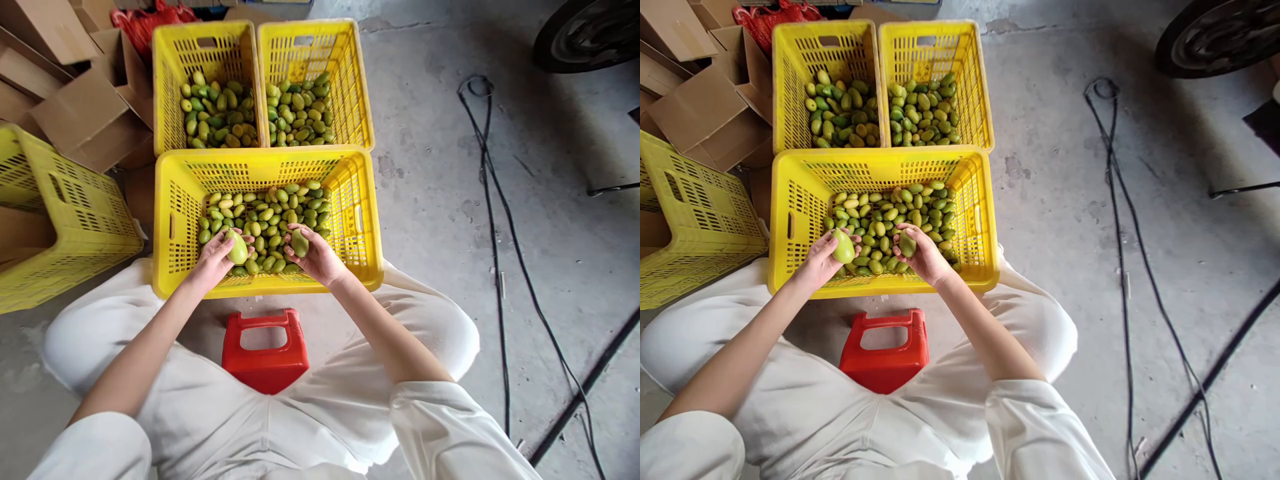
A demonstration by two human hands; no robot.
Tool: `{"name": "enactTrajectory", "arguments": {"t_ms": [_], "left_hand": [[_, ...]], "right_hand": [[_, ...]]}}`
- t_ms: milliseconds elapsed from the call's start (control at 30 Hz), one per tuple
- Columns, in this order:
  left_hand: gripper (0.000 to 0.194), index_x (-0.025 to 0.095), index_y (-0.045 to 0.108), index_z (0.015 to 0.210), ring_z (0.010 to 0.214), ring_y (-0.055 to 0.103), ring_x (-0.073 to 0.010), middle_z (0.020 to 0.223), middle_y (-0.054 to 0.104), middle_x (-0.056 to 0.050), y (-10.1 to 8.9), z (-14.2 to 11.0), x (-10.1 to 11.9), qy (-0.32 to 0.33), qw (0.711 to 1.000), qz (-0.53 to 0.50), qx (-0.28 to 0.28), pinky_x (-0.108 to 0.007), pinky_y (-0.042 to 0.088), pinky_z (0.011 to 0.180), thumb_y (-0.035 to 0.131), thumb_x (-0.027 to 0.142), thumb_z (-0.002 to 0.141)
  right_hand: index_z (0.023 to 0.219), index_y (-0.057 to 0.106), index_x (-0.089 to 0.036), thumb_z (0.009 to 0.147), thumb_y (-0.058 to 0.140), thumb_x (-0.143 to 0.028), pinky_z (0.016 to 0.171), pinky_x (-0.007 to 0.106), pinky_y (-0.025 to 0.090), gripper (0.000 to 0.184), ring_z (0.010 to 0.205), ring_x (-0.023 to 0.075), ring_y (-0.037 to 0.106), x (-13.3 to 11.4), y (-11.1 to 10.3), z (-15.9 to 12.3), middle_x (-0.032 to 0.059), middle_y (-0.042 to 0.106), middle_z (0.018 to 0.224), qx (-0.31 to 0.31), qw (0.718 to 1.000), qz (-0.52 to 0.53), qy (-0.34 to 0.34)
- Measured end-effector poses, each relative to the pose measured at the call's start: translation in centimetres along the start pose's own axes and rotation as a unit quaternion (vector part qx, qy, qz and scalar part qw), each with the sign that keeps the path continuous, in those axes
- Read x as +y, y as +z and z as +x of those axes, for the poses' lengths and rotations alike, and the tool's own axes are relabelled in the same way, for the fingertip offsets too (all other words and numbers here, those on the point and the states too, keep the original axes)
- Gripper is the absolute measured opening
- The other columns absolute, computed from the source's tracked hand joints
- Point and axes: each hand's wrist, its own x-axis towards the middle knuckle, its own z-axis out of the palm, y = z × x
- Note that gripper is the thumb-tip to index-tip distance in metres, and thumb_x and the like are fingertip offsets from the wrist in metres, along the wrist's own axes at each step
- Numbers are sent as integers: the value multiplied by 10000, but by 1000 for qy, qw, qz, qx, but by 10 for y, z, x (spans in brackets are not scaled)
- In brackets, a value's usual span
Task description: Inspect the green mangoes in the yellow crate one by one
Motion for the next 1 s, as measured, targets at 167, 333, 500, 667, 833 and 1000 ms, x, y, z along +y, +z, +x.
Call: {"name": "enactTrajectory", "arguments": {"t_ms": [167, 333, 500, 667, 833, 1000], "left_hand": [[629, 224, 661, 948, 718, 658, -111, 825, 680, 34, 3, -2, 3, 12, 1000, -10, -6, -222, 566, 646, 1174, 429, 649], [605, 249, 599, 958, 626, 578, -82, 791, 598, 77, 7, -5, 9, -19, 1000, -5, 5, -171, 421, 529, 1122, 318, 662], [556, 238, 635, 918, 602, 570, -97, 761, 596, 56, 7, -3, 8, -1, 1000, -14, 17, -190, 415, 497, 1111, 418, 695], [330, 216, 741, 1052, 904, 800, -237, 1002, 789, -77, 3, -2, 10, -23, 998, -44, 34, -331, 665, 751, 897, 446, 873], [447, 227, 767, 1132, 1029, 832, -282, 1035, 815, -77, -1, -2, 7, -9, 1000, -13, 15, -360, 673, 839, 1018, 415, 813], [536, 235, 665, 896, 696, 620, -123, 783, 624, 38, 4, -2, 9, 3, 1000, -29, 0, -238, 544, 636, 1123, 393, 665]], "right_hand": [[1191, 780, -282, 770, 941, -331, 883, 401, 721, 453, 976, 248, 793, 1, -3, 2, 32, 838, 1094, -12, 1000, 12, -14], [1209, 807, -268, 702, 1110, -348, 829, 334, 673, 596, 879, 189, 753, 5, -1, -1, -16, 782, 969, 8, 1000, -19, -1], [981, 753, -236, 602, 1163, -337, 718, 275, 611, 567, 799, 142, 706, 6, 1, -1, -31, 758, 931, -1, 1000, -20, 2], [1063, 724, -242, 700, 1124, -334, 686, 267, 577, 548, 755, 130, 676, 4, -1, 0, -23, 763, 942, -4, 1000, -28, -3], [1105, 718, -268, 826, 969, -345, 781, 303, 659, 383, 840, 176, 742, 1, -3, 0, -20, 765, 944, -4, 1000, -2, 6], [1177, 782, -262, 803, 892, -339, 958, 439, 728, 398, 1064, 279, 828, 1, -3, 1, 44, 843, 1065, -30, 1000, 7, -2]]}}
